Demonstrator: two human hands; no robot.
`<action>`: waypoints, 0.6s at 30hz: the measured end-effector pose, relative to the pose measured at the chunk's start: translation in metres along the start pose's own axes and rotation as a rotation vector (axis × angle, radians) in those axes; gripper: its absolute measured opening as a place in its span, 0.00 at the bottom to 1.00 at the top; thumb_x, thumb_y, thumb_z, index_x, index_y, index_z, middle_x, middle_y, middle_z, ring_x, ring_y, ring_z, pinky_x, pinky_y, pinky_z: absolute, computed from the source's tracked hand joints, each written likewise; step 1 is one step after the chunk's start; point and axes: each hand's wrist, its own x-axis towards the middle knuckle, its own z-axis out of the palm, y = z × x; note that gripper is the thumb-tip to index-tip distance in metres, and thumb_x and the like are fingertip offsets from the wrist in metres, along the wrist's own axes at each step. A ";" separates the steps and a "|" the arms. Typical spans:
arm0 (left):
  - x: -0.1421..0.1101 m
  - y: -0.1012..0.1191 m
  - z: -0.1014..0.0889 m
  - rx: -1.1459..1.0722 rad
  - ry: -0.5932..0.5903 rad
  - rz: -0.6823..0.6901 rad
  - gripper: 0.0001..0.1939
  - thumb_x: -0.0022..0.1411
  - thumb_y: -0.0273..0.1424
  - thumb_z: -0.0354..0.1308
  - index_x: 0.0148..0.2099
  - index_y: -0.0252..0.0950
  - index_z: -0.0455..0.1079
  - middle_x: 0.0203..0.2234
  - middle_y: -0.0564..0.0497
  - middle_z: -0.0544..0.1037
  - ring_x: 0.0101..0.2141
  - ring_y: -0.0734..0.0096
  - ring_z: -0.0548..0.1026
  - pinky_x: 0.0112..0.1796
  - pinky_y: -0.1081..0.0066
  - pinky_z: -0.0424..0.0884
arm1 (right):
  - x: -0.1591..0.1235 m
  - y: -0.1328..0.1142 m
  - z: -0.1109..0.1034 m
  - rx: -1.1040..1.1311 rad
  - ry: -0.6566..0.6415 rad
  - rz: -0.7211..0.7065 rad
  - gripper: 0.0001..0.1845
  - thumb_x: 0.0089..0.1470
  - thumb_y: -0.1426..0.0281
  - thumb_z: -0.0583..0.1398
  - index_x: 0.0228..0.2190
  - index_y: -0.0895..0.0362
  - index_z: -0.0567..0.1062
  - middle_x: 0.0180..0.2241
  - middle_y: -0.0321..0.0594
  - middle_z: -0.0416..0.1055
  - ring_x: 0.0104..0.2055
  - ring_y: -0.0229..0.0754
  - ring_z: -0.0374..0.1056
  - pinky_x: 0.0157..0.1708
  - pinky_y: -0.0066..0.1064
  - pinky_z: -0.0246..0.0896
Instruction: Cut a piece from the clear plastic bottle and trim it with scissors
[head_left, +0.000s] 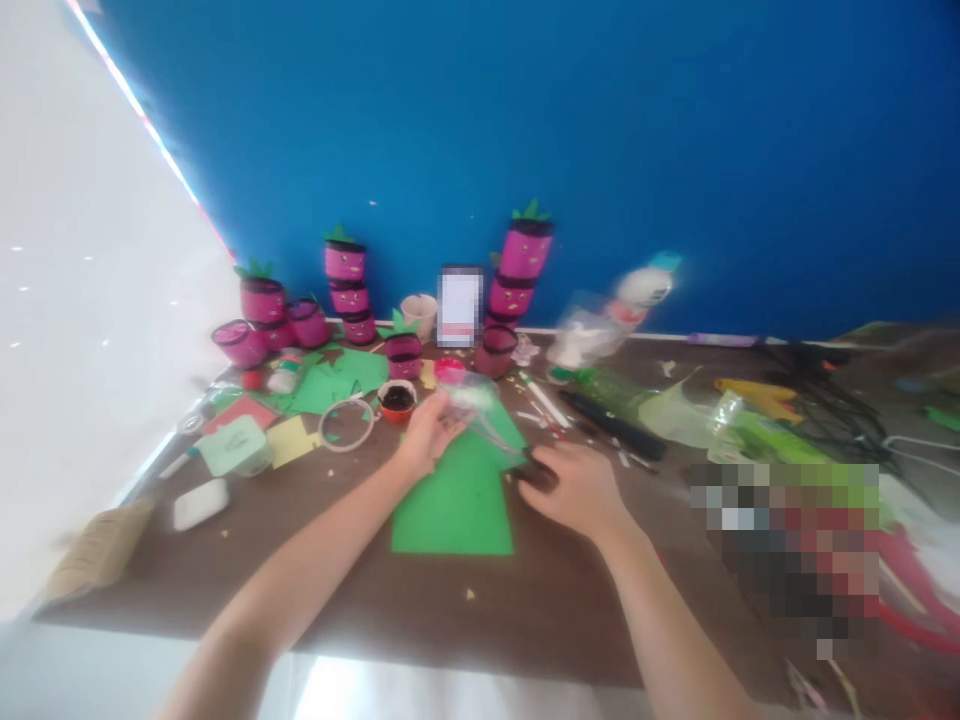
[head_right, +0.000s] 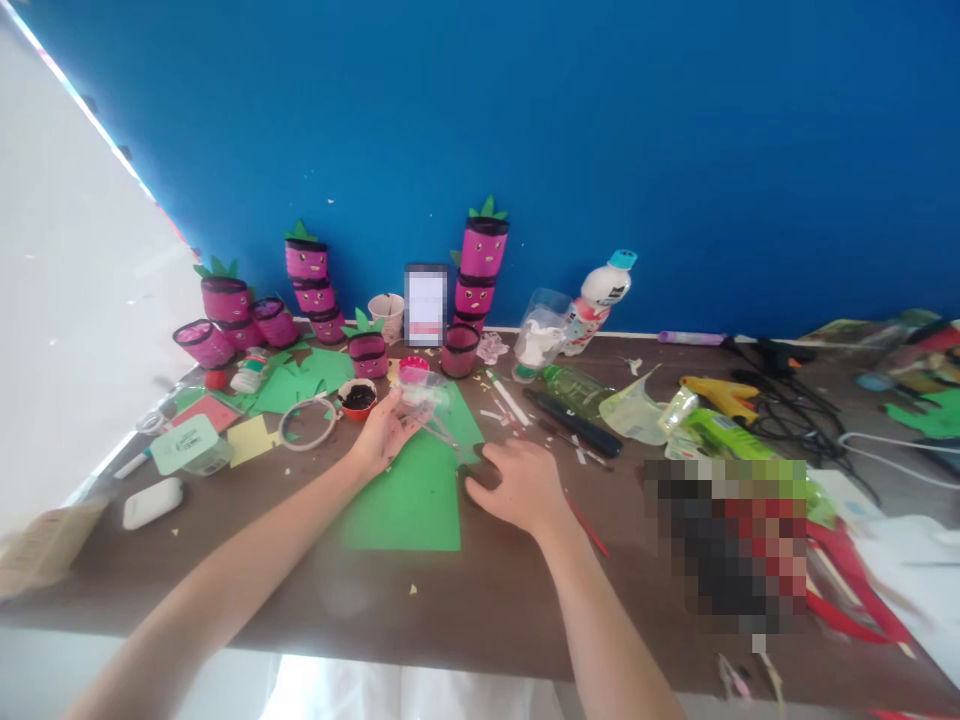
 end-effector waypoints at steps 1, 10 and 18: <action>0.000 0.000 0.000 -0.001 0.000 0.000 0.13 0.51 0.36 0.63 0.33 0.33 0.67 0.27 0.51 0.76 0.35 0.69 0.77 0.50 0.61 0.67 | 0.000 0.000 0.000 0.016 0.005 -0.001 0.14 0.42 0.60 0.57 0.16 0.56 0.66 0.17 0.37 0.63 0.22 0.38 0.60 0.25 0.28 0.46; -0.002 -0.003 0.002 0.102 0.025 0.070 0.18 0.44 0.43 0.66 0.28 0.31 0.69 0.23 0.51 0.76 0.30 0.72 0.76 0.46 0.61 0.68 | -0.001 0.002 -0.003 0.184 -0.006 0.003 0.17 0.42 0.60 0.58 0.14 0.55 0.59 0.14 0.33 0.56 0.19 0.35 0.53 0.23 0.27 0.44; 0.001 -0.010 -0.004 0.296 0.102 0.192 0.17 0.40 0.40 0.67 0.25 0.32 0.69 0.24 0.51 0.75 0.28 0.74 0.74 0.38 0.69 0.70 | 0.001 -0.004 0.000 0.278 -0.038 0.029 0.18 0.42 0.61 0.58 0.13 0.55 0.58 0.14 0.32 0.56 0.18 0.34 0.52 0.21 0.26 0.43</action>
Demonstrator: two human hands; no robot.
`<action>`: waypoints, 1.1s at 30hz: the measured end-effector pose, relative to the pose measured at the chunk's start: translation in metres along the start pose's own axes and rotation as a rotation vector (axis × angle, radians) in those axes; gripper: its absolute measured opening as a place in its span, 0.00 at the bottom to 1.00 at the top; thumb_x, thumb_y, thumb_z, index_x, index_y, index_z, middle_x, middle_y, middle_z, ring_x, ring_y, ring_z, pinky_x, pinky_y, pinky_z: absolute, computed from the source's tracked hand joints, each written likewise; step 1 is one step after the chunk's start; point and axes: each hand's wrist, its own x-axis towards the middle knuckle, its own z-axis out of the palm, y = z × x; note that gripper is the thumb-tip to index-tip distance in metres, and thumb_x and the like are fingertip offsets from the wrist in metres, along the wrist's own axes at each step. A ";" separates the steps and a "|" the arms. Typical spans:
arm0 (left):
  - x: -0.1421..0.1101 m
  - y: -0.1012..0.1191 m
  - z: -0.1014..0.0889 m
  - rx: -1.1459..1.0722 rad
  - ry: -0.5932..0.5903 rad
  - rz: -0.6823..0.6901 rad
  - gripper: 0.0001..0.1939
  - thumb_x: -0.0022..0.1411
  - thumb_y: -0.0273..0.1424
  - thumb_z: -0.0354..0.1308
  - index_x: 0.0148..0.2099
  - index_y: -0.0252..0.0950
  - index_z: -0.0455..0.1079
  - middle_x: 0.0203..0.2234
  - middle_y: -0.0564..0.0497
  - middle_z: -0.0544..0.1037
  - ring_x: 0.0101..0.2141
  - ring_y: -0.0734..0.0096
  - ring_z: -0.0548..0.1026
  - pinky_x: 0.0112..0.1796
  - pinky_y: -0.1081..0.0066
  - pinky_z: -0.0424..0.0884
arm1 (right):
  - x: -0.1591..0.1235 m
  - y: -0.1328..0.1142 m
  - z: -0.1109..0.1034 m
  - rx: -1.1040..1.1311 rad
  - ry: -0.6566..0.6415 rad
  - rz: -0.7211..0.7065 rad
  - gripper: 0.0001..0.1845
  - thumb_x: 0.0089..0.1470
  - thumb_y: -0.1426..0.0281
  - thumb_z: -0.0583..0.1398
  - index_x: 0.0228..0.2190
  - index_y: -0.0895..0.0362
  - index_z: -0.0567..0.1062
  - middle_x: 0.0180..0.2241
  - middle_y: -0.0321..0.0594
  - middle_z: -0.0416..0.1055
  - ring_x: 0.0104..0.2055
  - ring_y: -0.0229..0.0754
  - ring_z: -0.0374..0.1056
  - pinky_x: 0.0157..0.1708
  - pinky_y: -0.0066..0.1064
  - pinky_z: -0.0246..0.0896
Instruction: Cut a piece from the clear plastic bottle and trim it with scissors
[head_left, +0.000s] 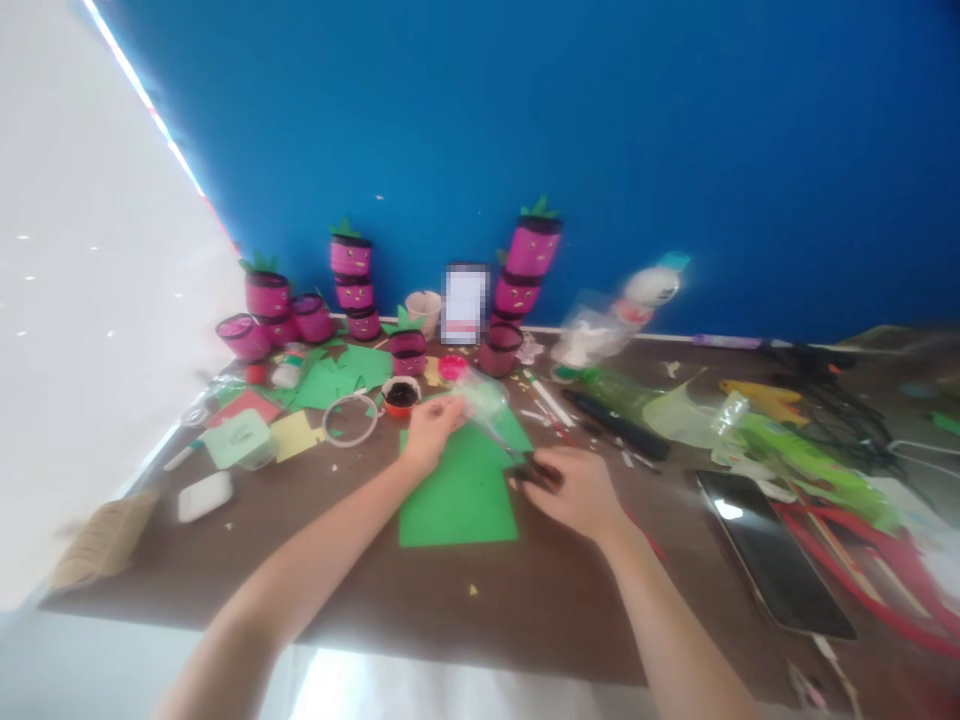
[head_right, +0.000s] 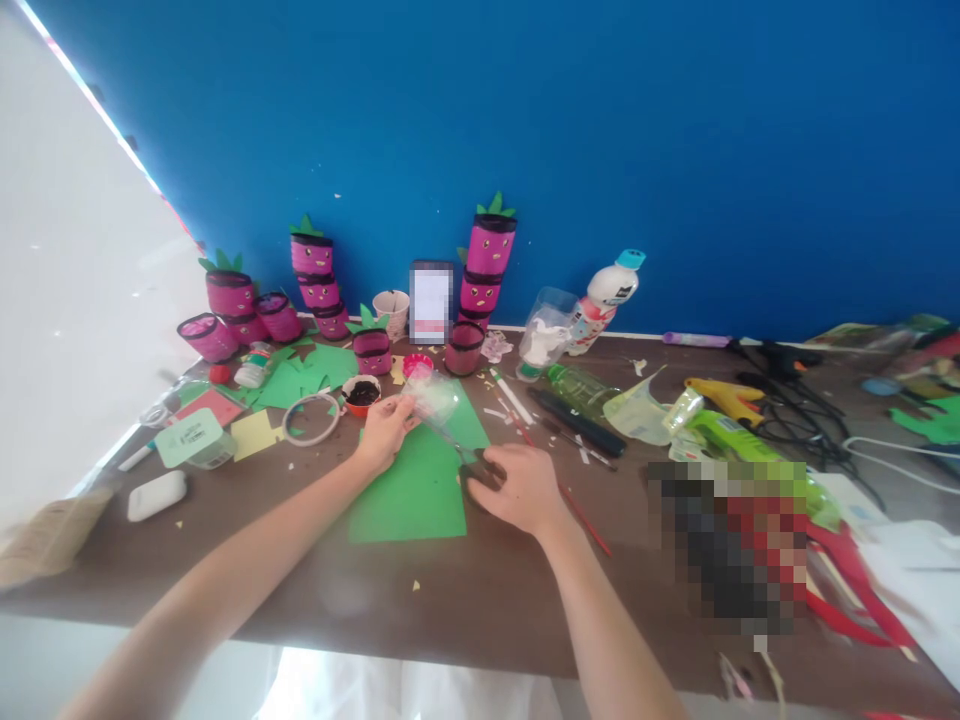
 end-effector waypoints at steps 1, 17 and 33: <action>0.001 -0.001 -0.001 0.007 0.008 0.025 0.16 0.41 0.40 0.67 0.23 0.32 0.68 0.24 0.51 0.75 0.28 0.74 0.73 0.37 0.69 0.70 | 0.000 -0.001 0.001 0.014 -0.001 0.005 0.18 0.42 0.61 0.59 0.13 0.55 0.59 0.14 0.32 0.56 0.18 0.33 0.52 0.21 0.26 0.43; 0.002 -0.004 -0.004 0.001 0.062 0.160 0.18 0.42 0.33 0.67 0.16 0.34 0.60 0.36 0.50 0.75 0.42 0.66 0.74 0.45 0.67 0.67 | 0.002 -0.008 0.009 0.161 -0.074 0.101 0.21 0.45 0.58 0.59 0.14 0.55 0.57 0.14 0.31 0.56 0.19 0.33 0.52 0.21 0.26 0.44; -0.009 0.003 0.005 -0.315 -0.048 -0.108 0.14 0.45 0.37 0.67 0.25 0.33 0.67 0.22 0.55 0.73 0.29 0.77 0.72 0.44 0.69 0.68 | 0.001 0.000 0.011 0.322 -0.226 0.032 0.16 0.50 0.64 0.57 0.19 0.55 0.56 0.19 0.30 0.53 0.23 0.34 0.52 0.24 0.26 0.47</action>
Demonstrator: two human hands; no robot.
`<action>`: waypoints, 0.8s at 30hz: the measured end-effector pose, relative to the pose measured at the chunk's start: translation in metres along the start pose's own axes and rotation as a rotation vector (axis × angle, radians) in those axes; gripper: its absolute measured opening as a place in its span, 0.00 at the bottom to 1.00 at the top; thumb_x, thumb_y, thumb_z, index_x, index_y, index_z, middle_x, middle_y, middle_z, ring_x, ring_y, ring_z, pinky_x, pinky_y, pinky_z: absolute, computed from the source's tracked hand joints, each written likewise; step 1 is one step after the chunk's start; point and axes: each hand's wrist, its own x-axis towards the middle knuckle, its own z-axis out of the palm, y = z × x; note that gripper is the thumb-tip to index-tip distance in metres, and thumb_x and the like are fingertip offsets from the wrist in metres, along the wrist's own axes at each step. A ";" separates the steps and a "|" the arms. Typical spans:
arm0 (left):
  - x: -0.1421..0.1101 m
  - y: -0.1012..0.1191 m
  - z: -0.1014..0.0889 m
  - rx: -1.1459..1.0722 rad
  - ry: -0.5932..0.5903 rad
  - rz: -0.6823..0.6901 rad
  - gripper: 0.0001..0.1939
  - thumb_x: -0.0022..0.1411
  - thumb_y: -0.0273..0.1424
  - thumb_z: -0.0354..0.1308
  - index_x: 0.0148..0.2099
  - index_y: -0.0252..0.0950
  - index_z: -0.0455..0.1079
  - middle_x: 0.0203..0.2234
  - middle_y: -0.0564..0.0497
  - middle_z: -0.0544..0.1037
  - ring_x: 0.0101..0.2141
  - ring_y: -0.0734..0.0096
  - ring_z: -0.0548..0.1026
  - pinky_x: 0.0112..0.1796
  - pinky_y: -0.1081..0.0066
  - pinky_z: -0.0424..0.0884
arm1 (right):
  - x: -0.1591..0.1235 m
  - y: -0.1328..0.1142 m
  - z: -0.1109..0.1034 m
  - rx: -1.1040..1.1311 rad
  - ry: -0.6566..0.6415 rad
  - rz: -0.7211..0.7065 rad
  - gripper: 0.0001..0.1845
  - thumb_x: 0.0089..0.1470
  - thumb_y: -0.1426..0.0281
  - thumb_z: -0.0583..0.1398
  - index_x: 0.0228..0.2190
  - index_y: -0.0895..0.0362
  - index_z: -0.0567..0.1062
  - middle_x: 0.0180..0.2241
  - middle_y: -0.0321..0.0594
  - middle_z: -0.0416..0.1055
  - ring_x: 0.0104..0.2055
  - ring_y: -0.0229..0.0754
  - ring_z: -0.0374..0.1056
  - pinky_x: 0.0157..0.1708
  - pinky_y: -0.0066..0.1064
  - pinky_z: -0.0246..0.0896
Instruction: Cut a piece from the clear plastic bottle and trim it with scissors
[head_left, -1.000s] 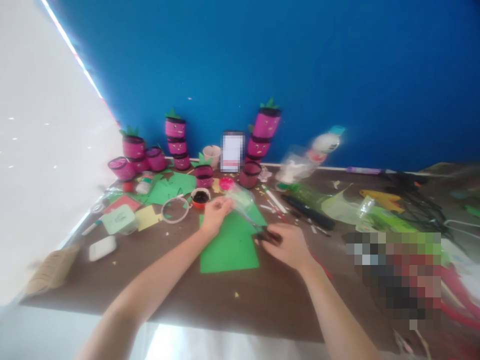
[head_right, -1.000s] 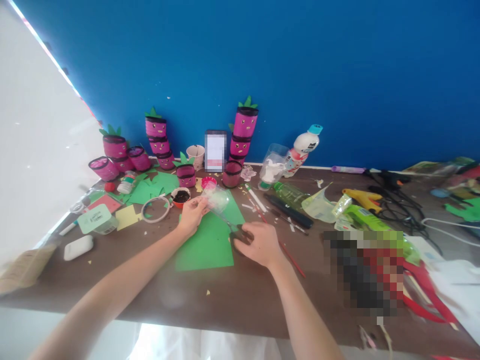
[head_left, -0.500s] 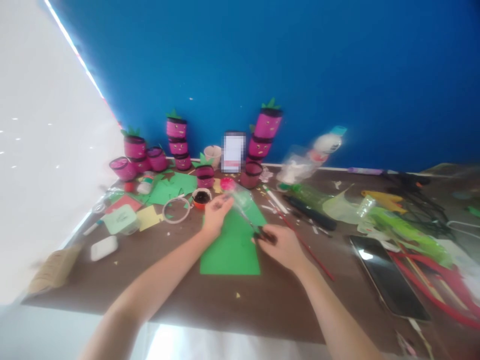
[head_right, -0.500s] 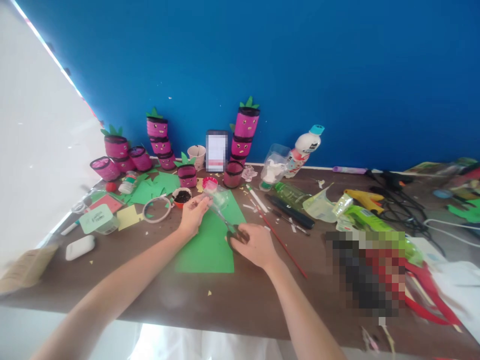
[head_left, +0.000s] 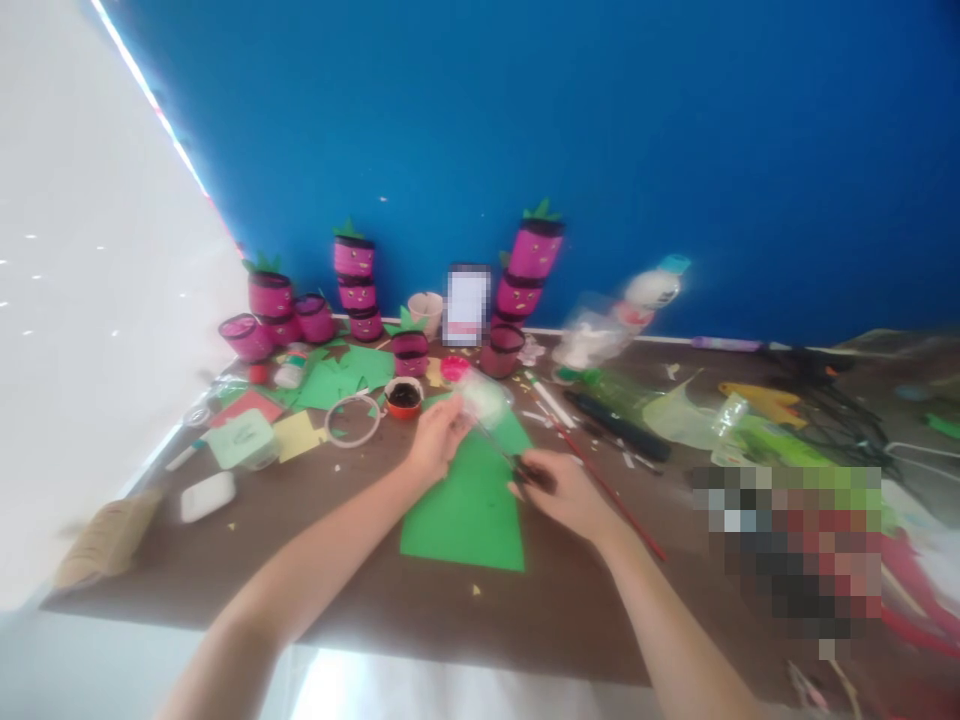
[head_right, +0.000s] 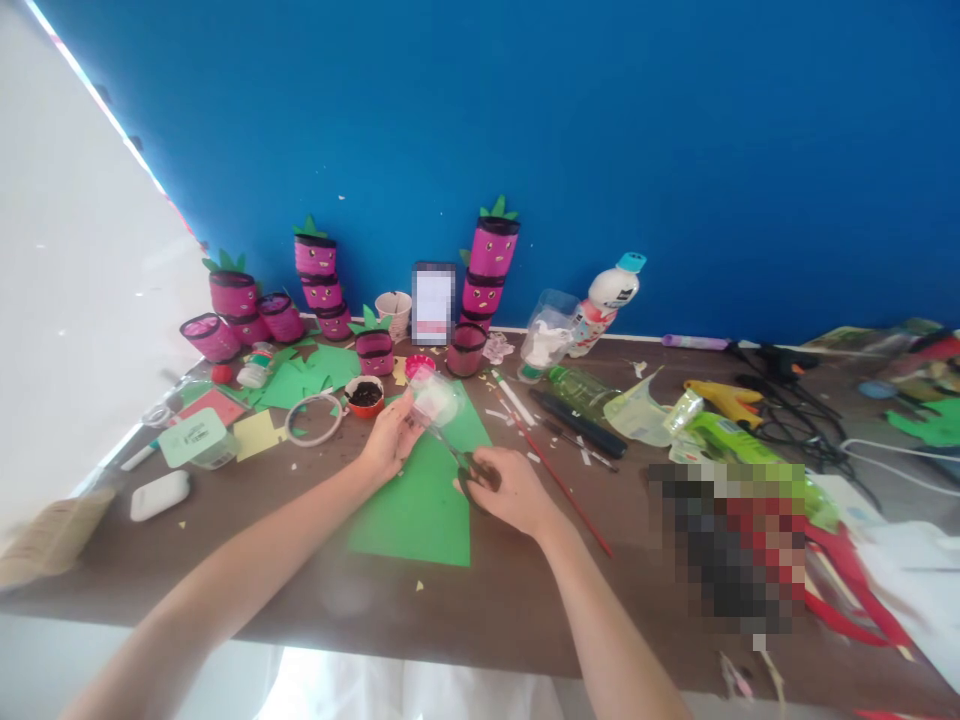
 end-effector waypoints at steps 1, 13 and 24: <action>0.000 0.000 0.001 0.000 0.003 0.009 0.15 0.44 0.37 0.67 0.24 0.33 0.66 0.22 0.55 0.72 0.28 0.78 0.72 0.43 0.69 0.68 | 0.000 -0.001 0.001 0.022 -0.004 0.010 0.17 0.50 0.63 0.57 0.18 0.55 0.56 0.19 0.30 0.52 0.23 0.34 0.51 0.24 0.26 0.47; -0.008 -0.007 0.008 0.154 0.066 0.176 0.24 0.42 0.42 0.66 0.18 0.34 0.55 0.17 0.59 0.63 0.25 0.82 0.68 0.39 0.72 0.69 | 0.004 -0.008 0.013 0.416 -0.033 0.161 0.22 0.50 0.54 0.57 0.18 0.55 0.56 0.20 0.29 0.46 0.23 0.32 0.47 0.22 0.26 0.46; 0.002 -0.015 -0.008 0.417 0.106 0.326 0.23 0.44 0.43 0.64 0.18 0.35 0.56 0.21 0.55 0.69 0.28 0.77 0.69 0.32 0.74 0.66 | 0.000 -0.003 0.004 0.082 -0.013 0.094 0.21 0.50 0.56 0.57 0.18 0.56 0.58 0.18 0.30 0.52 0.22 0.33 0.48 0.22 0.26 0.44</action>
